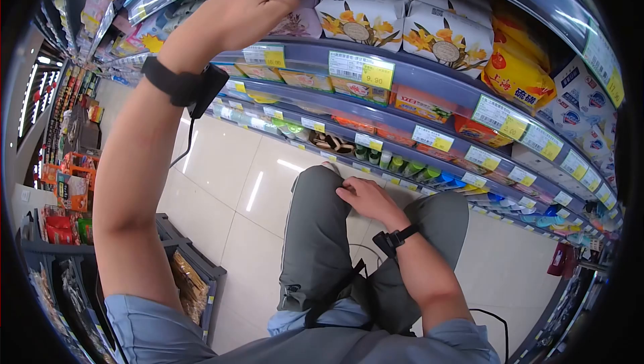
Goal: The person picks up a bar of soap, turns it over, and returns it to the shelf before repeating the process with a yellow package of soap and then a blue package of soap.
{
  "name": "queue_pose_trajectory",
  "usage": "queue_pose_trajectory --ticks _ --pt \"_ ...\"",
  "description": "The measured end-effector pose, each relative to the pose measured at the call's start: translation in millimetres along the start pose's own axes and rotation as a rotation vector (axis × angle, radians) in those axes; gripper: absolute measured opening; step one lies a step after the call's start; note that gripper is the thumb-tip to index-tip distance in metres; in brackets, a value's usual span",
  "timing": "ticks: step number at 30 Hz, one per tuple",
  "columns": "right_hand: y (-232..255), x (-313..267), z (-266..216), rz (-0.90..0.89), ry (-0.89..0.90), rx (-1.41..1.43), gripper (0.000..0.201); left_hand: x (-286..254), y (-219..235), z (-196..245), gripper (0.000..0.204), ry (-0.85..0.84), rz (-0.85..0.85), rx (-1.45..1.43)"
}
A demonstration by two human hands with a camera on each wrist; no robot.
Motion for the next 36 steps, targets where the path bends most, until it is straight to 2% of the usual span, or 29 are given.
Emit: queue_pose_trajectory --ticks 5,8,10,14,16,17,25,36 --pt "0.2 3.0 2.6 0.000 -0.003 -0.002 0.053 -4.3 3.8 13.3 0.054 -0.008 -0.030 0.006" --pt "1.0 3.2 1.8 -0.009 -0.006 -0.008 0.053 -4.4 7.0 18.1 0.053 -0.049 0.058 0.035" --pt "1.1 2.5 1.4 -0.004 0.000 -0.009 0.052 -5.4 7.2 12.9 0.051 0.021 0.018 0.023" --pt "4.4 -0.7 -3.0 0.003 0.012 0.021 0.052 3.8 8.7 1.1 0.051 0.043 0.008 -0.061" --pt "5.4 -2.9 -6.6 -0.002 0.016 0.022 0.052 13.5 12.6 4.4 0.051 -0.149 0.039 0.284" --pt "5.6 -2.6 -6.8 -0.001 0.017 0.023 0.052 21.1 12.7 0.1 0.051 -0.175 0.056 0.369" --pt "4.3 1.3 -1.1 -0.011 0.000 0.062 0.052 70.9 -5.1 -26.2 0.053 -0.121 0.062 0.534" --pt "10.8 -4.8 0.1 -0.015 0.006 0.071 0.052 73.9 -8.0 -32.1 0.056 -0.121 0.106 0.605"
Point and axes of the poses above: each hand's wrist, its own x-axis towards the middle knuckle, its own y-axis out of the back of the hand, z = x × y, the point moved 7 cm from there along x, towards the middle knuckle, and after that the axes turned 10 degrees about -y, right-handed, at the moved point
